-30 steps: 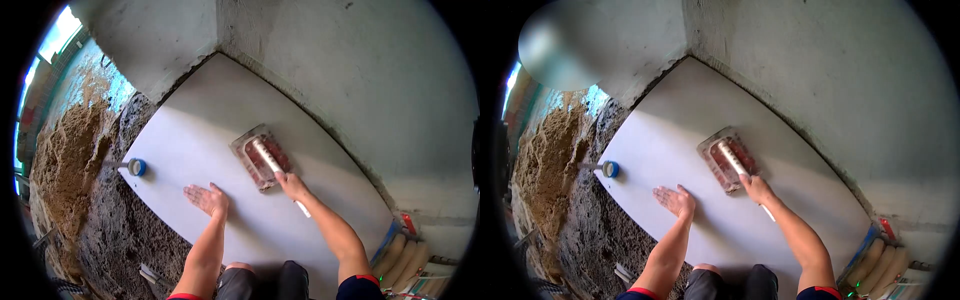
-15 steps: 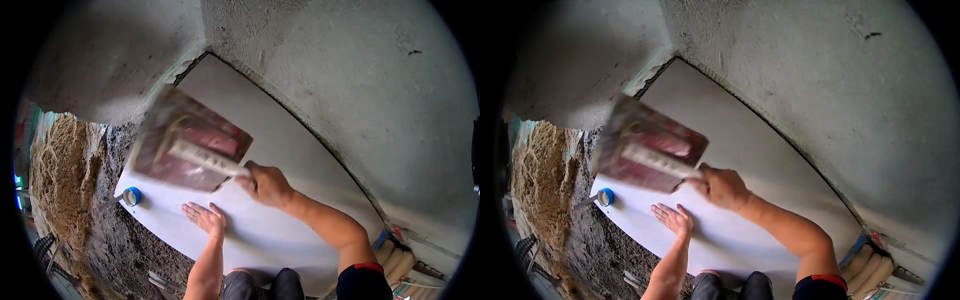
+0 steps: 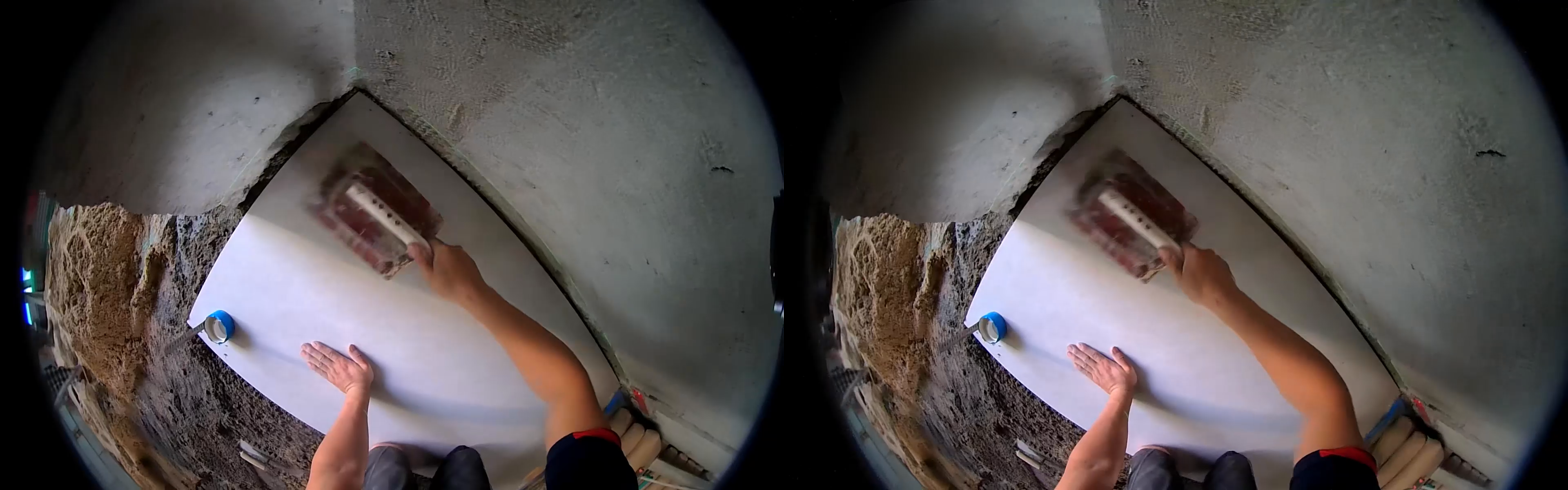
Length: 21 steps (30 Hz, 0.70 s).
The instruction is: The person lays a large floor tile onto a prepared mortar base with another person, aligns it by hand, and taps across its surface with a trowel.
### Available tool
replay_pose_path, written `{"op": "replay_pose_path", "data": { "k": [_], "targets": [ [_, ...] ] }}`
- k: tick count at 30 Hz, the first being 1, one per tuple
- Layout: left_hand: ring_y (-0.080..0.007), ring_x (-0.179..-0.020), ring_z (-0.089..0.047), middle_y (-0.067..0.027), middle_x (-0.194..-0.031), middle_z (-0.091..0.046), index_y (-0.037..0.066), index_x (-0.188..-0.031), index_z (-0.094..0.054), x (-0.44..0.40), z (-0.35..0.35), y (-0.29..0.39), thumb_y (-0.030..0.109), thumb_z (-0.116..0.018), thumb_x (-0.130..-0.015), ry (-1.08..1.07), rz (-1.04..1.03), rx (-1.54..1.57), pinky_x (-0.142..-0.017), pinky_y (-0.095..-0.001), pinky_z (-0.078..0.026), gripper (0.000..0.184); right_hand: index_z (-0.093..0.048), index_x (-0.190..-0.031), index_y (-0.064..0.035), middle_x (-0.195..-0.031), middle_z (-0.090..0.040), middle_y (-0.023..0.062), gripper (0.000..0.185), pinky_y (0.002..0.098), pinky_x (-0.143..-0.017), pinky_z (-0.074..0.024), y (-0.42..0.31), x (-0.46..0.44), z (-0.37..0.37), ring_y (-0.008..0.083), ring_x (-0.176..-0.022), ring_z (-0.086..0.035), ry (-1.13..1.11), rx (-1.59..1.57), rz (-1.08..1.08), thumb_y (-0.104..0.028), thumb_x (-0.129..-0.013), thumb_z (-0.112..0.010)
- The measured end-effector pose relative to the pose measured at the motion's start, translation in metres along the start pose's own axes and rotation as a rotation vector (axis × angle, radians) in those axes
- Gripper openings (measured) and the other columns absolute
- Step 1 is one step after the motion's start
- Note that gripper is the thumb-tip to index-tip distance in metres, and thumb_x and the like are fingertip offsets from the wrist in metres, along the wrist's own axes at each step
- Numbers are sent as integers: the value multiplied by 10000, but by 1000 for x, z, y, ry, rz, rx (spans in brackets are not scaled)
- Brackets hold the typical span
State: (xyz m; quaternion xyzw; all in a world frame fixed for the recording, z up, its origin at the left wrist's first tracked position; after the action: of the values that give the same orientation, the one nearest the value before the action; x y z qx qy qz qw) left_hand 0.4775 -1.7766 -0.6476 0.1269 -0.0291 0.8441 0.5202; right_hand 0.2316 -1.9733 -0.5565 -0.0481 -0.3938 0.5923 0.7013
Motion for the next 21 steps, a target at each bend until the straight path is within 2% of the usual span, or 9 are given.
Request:
{"op": "replay_pose_path", "data": {
  "k": [1,4,9,11,12,14,17,21],
  "targets": [
    [-398,-1434,33,-287,-1531,-8,-141,-1430,-55,0,1,0,361,-434,-899,3,-17,2,-1159,-459,36,823,-618,-820,39,-724,-643,249,691,466,-674,-521,10,-22,-7,392,-724,-657,-169,21,-182,-584,-950,-348],
    [-406,-1432,33,-295,-1527,-16,-145,-1428,-64,1,5,3,362,-430,-900,-6,-4,10,-1159,-465,33,818,-618,-767,53,-741,-643,252,732,457,-683,-520,9,-41,-3,389,-746,-656,-195,4,-181,-601,-944,-343],
    [-418,-1429,28,-306,-1522,-19,-145,-1427,-64,0,5,1,381,-424,-900,1,-19,18,-1158,-473,23,827,-611,-757,45,-711,-635,240,750,453,-658,-519,-26,-15,28,374,-709,-652,-122,-24,-146,-619,-942,-316],
    [-421,-1428,25,-309,-1520,-19,-143,-1428,-61,2,4,0,383,-424,-900,-7,-12,14,-1158,-475,19,829,-598,-718,33,-669,-621,230,760,450,-646,-515,-25,0,33,362,-658,-643,126,-99,26,-626,-943,-294],
    [-420,-1429,22,-308,-1521,-22,-141,-1429,-62,2,5,0,384,-425,-899,7,-25,21,-1158,-476,17,829,-598,-718,33,-669,-621,230,760,450,-646,-515,-18,-7,27,362,-658,-643,123,-97,24,-626,-943,-294],
    [-419,-1429,19,-308,-1521,-25,-139,-1430,-62,1,5,2,384,-427,-898,28,-38,35,-1158,-476,14,830,-583,-677,23,-625,-604,215,757,452,-626,-512,5,-36,13,353,-612,-632,-22,29,-138,-622,-946,-291],
    [-414,-1431,16,-306,-1521,-31,-133,-1433,-70,2,5,3,380,-425,-899,30,-20,42,-1159,-475,8,822,-565,-632,18,-598,-593,208,768,460,-613,-509,-13,-58,33,348,-586,-622,-129,-40,-219,-623,-948,-281],
    [-409,-1432,18,-304,-1522,-33,-138,-1430,-70,0,8,3,369,-428,-899,8,-22,27,-1159,-472,5,816,-586,-713,23,-603,-595,209,736,447,-588,-511,-39,-33,58,346,-602,-634,-80,-45,-135,-610,-950,-297]
  ]
}}
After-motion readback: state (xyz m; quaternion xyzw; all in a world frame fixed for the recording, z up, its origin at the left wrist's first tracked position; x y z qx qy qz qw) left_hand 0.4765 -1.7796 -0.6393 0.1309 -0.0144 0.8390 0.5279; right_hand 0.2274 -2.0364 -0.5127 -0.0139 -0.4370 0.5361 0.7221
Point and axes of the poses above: each hand's wrist, its own x-axis away from the middle knuckle, its own z-axis out of the back of the hand, y = z × x, the point moved 4 cm from there along -x, towards the middle knuckle
